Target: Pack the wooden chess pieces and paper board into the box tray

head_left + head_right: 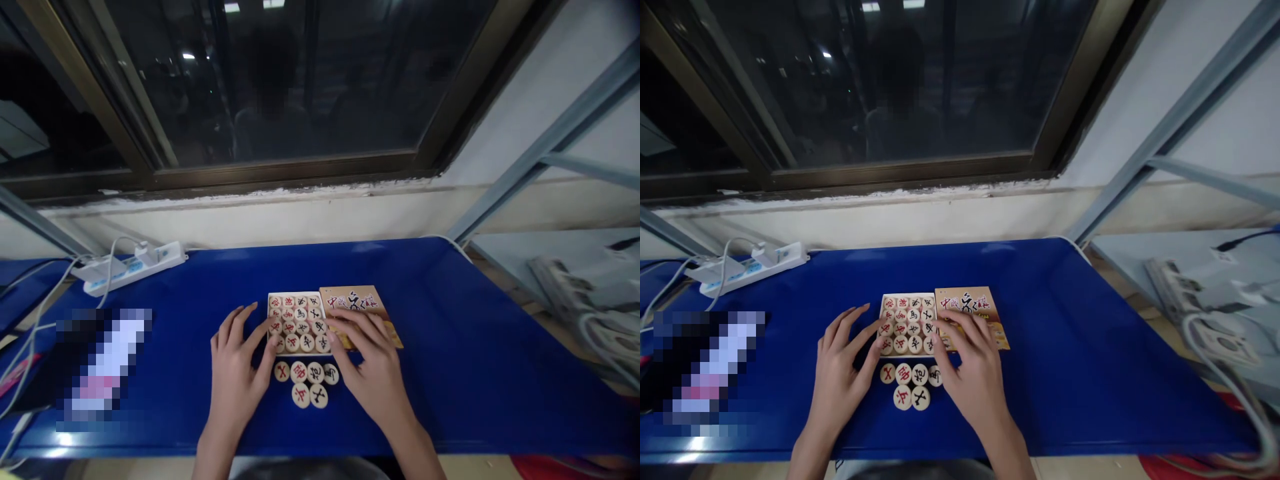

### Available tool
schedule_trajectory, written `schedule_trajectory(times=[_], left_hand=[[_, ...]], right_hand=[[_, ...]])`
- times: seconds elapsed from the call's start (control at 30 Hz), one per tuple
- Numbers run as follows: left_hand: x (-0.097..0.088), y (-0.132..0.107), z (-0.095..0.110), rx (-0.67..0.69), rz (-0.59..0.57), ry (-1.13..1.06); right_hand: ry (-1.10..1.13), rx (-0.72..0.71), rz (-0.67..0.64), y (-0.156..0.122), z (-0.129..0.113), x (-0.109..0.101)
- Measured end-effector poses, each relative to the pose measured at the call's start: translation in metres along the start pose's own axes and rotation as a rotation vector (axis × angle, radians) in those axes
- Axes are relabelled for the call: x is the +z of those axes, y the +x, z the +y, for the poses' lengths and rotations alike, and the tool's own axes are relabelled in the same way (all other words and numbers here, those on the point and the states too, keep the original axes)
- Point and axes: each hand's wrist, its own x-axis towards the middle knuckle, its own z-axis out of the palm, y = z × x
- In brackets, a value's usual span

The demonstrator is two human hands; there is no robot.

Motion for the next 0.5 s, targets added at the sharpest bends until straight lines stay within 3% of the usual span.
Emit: schedule_trajectory(times=[0.13,0.23,0.37,0.5], left_hand=[[-0.005,-0.012,0.001,0.035,0.131,-0.039],[-0.008,-0.035,0.002,0.055,0.19,-0.085],[-0.01,-0.063,0.001,0.088,0.075,-0.048],[-0.01,-0.066,0.0,0.173,-0.017,0.072]], right_hand=[[0.104,0.065,0.115,-0.013,-0.004,-0.01],[0.15,0.091,0.071,-0.033,-0.011,-0.018],[0.097,0.081,-0.118,-0.055,-0.014,-0.021],[0.016,0.065,-0.148,-0.057,-0.01,-0.015]])
